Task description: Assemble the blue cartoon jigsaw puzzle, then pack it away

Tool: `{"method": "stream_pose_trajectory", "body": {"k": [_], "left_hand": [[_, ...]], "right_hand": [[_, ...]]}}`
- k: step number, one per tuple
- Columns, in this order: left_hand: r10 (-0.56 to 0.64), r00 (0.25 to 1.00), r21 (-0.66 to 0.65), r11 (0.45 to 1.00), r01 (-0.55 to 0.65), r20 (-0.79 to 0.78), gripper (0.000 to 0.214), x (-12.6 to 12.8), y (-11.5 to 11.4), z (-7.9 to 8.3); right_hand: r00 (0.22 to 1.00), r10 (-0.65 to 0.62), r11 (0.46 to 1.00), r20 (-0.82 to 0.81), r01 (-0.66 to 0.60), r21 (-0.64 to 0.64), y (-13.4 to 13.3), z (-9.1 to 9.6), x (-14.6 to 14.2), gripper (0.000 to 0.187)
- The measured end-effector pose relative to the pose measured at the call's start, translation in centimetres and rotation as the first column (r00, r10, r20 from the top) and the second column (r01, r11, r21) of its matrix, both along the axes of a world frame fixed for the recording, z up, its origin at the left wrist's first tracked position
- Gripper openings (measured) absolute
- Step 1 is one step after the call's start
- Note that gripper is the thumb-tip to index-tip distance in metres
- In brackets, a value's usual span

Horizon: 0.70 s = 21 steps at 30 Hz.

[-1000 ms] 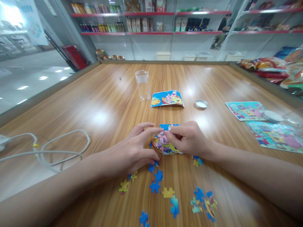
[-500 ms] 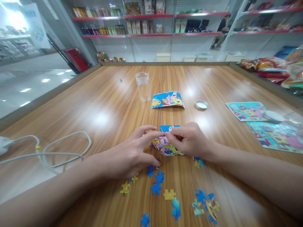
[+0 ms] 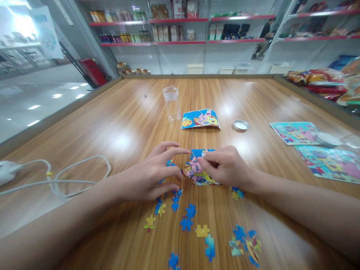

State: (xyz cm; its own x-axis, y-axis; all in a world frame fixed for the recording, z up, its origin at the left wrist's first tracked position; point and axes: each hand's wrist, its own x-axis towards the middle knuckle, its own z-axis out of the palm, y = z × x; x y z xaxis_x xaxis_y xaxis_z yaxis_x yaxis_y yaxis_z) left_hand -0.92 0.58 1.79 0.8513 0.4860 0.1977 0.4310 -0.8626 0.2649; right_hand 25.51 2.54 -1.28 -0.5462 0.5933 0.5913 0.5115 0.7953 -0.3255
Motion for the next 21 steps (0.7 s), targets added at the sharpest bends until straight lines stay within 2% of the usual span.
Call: {"method": "stream_pose_trajectory", "body": {"k": [5, 8, 12, 14, 18, 21], "left_hand": [[-0.015, 1.0, -0.036, 0.999, 0.015, -0.015, 0.009, -0.11, 0.08, -0.45], [0.0, 1.0, -0.01, 1.0, 0.0, 0.02, 0.011, 0.11, 0.05, -0.8], [0.072, 0.993, 0.065, 0.995, -0.078, 0.09, 0.011, 0.02, 0.26, -0.71], [0.097, 0.994, 0.064, 0.993, -0.101, 0.059, 0.008, -0.18, 0.36, -0.51], [0.039, 0.999, -0.016, 0.999, -0.04, -0.02, 0.008, -0.38, 0.36, -0.38], [0.019, 1.0, -0.035, 0.999, -0.02, -0.004, 0.022, -0.2, 0.23, -0.38]], "right_hand": [[1.0, 0.004, 1.0, -0.001, -0.004, -0.007, 0.02, -0.01, 0.03, 0.043], [1.0, 0.014, 1.0, 0.009, -0.014, -0.018, 0.07, 0.0, 0.01, 0.044], [1.0, 0.01, 0.999, 0.008, -0.01, -0.033, 0.05, 0.0, -0.01, 0.043], [1.0, 0.009, 0.999, 0.008, -0.008, -0.035, 0.03, -0.03, 0.0, 0.044], [1.0, 0.009, 1.0, 0.012, -0.009, -0.03, 0.02, -0.06, 0.06, 0.043], [1.0, 0.013, 1.0, 0.006, -0.013, -0.024, 0.04, -0.06, 0.07, 0.043]]}}
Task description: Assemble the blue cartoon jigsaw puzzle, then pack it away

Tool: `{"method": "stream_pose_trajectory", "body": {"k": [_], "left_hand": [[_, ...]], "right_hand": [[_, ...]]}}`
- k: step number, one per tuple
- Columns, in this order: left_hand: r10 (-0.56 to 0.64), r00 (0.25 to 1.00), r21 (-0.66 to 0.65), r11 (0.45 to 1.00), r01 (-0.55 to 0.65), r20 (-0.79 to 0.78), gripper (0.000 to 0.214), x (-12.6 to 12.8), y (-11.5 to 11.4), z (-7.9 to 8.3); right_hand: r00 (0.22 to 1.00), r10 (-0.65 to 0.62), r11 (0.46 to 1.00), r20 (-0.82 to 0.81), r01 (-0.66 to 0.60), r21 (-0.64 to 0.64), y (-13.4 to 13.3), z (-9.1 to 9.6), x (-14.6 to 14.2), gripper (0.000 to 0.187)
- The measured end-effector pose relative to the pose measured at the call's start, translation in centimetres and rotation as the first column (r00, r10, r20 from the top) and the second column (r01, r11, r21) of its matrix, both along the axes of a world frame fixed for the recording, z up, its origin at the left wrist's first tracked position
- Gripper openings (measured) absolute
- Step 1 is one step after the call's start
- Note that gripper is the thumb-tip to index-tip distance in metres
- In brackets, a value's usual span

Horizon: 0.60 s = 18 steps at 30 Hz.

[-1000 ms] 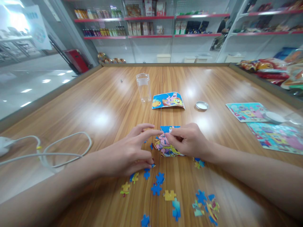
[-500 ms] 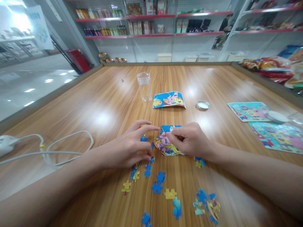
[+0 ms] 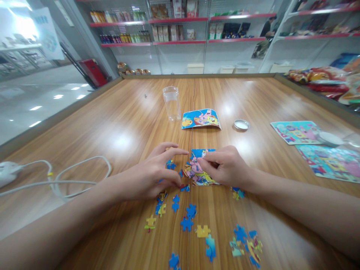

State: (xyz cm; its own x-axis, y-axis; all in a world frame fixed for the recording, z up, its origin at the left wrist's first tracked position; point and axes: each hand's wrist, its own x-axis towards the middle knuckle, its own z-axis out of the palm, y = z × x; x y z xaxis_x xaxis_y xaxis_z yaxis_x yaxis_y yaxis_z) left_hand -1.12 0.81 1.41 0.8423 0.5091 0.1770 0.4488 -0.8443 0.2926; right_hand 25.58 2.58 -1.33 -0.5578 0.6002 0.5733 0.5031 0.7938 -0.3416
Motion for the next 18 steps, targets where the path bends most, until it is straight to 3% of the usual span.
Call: {"method": "stream_pose_trajectory", "body": {"k": [5, 11, 15, 18], "left_hand": [[0.059, 0.998, 0.024, 0.998, -0.06, 0.027, 0.01, 0.7, -0.7, 0.1], [-0.02, 0.999, 0.006, 1.0, 0.019, 0.032, 0.021, 1.2, -1.2, 0.2], [0.081, 0.996, 0.04, 0.996, -0.082, 0.022, 0.022, 1.0, -1.0, 0.4], [0.091, 0.996, 0.046, 0.995, -0.09, -0.017, 0.024, 0.7, -0.9, 0.3]], "right_hand": [[1.0, 0.004, 1.0, -0.012, -0.004, 0.01, 0.0, 0.0, -0.1, 0.043], [1.0, 0.003, 1.0, -0.004, -0.002, 0.018, -0.1, 0.1, -0.1, 0.042], [1.0, -0.003, 1.0, -0.009, 0.003, 0.013, -0.1, 0.1, -0.1, 0.042], [1.0, -0.007, 1.0, -0.006, 0.007, 0.015, 0.0, 0.0, -0.1, 0.043]]}}
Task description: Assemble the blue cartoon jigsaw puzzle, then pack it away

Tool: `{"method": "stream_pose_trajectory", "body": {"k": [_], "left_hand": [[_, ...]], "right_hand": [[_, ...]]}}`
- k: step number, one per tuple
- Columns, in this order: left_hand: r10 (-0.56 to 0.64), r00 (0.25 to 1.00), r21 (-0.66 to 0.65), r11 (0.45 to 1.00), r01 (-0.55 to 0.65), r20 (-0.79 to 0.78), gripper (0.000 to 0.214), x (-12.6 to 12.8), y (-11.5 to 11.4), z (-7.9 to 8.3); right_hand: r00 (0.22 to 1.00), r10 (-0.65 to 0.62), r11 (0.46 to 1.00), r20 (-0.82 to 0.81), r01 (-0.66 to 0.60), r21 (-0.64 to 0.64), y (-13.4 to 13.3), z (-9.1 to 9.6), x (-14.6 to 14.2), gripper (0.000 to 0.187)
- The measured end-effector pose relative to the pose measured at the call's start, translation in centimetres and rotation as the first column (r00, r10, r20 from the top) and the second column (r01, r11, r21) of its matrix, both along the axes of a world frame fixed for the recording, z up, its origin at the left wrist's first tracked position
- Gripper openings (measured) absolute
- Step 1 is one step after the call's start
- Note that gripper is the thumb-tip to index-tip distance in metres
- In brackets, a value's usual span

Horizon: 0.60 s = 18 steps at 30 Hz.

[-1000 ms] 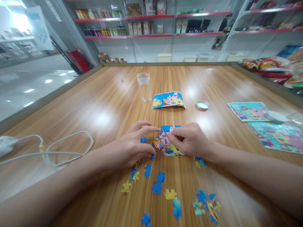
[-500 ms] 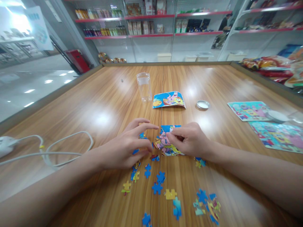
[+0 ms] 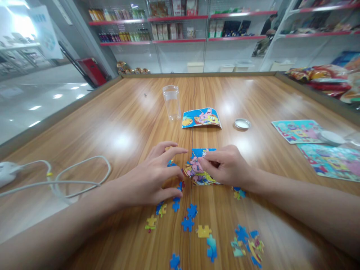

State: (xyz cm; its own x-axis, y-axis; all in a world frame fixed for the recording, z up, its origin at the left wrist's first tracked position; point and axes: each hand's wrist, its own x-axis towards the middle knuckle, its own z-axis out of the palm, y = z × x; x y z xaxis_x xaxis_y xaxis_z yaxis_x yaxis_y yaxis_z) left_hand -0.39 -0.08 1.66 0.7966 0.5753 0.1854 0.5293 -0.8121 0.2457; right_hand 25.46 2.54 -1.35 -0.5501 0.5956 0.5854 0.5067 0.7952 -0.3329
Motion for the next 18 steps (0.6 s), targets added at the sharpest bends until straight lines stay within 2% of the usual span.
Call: {"method": "stream_pose_trajectory", "body": {"k": [6, 18], "left_hand": [[-0.056, 0.998, -0.041, 0.998, 0.057, 0.009, 0.019, 0.1, 0.1, -0.4], [0.041, 0.997, -0.066, 0.997, -0.037, 0.062, 0.017, 0.1, 0.5, -1.8]], "right_hand": [[1.0, 0.005, 1.0, 0.003, -0.005, 0.004, 0.0, 0.1, 0.0, 0.044], [1.0, 0.024, 1.0, 0.004, -0.024, 0.002, 0.1, 0.1, 0.1, 0.044]]}}
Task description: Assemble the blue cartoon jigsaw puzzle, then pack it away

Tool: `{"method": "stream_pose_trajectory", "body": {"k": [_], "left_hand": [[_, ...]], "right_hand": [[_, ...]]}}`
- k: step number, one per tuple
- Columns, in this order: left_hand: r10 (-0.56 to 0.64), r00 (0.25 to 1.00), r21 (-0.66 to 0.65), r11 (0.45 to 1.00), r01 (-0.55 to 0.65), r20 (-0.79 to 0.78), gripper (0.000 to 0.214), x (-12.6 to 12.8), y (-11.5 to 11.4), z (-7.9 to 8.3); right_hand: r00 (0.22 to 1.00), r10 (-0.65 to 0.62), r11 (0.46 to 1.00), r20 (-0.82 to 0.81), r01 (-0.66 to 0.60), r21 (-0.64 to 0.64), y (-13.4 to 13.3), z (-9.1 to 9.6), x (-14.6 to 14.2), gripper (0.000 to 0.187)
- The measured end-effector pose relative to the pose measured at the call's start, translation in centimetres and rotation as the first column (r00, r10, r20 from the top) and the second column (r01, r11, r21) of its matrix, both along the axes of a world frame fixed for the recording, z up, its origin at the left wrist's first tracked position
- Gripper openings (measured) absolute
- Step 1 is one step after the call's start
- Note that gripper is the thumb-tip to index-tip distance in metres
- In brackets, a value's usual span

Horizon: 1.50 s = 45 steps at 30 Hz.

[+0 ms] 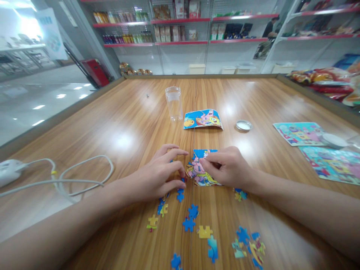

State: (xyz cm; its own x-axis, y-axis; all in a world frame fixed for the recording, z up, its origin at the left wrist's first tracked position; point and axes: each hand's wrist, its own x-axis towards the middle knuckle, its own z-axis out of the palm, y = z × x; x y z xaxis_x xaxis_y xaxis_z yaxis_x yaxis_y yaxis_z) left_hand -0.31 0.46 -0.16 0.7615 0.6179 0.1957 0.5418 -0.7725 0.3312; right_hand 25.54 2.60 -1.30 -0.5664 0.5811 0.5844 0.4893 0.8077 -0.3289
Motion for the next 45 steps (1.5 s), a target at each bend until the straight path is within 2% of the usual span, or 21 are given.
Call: {"method": "stream_pose_trajectory", "body": {"k": [5, 9, 15, 20, 22, 26, 33, 45], "left_hand": [[0.033, 0.999, 0.005, 0.999, -0.033, 0.014, 0.018, 0.1, 0.1, -0.1], [-0.005, 0.998, 0.03, 1.0, 0.003, 0.057, 0.011, 0.1, 0.1, 0.5], [-0.076, 0.996, 0.125, 0.99, 0.07, 0.046, 0.036, -0.3, 0.0, 1.2], [-0.049, 0.99, 0.201, 0.979, 0.022, 0.131, 0.055, -0.5, 0.2, 1.6], [-0.071, 0.992, 0.214, 0.976, 0.047, 0.105, 0.058, -0.5, 0.3, 1.5], [-0.123, 0.992, 0.172, 0.978, 0.116, 0.033, 0.053, -0.5, 0.5, 0.8], [-0.131, 0.991, 0.188, 0.975, 0.122, 0.04, 0.045, -0.5, 0.8, 0.6], [-0.138, 0.99, 0.189, 0.973, 0.13, 0.027, 0.048, -0.5, 0.8, 0.5]], "right_hand": [[1.0, 0.003, 1.0, 0.014, -0.003, -0.013, 0.0, 0.0, 0.0, 0.045], [1.0, 0.002, 1.0, 0.011, -0.002, -0.017, 0.0, 0.0, 0.0, 0.045], [1.0, 0.003, 1.0, -0.01, -0.003, -0.001, 0.0, -0.1, 0.0, 0.044], [1.0, 0.005, 1.0, -0.006, -0.005, 0.001, -0.1, 0.0, 0.0, 0.046], [1.0, 0.004, 1.0, -0.004, -0.004, 0.005, -0.1, 0.0, 0.0, 0.046], [1.0, 0.006, 1.0, 0.007, -0.006, 0.019, -0.1, 0.0, 0.0, 0.045], [1.0, 0.009, 1.0, 0.005, -0.009, 0.004, 0.0, -0.1, 0.0, 0.045], [1.0, 0.009, 1.0, 0.01, -0.009, 0.0, -0.1, 0.0, 0.0, 0.046]]}}
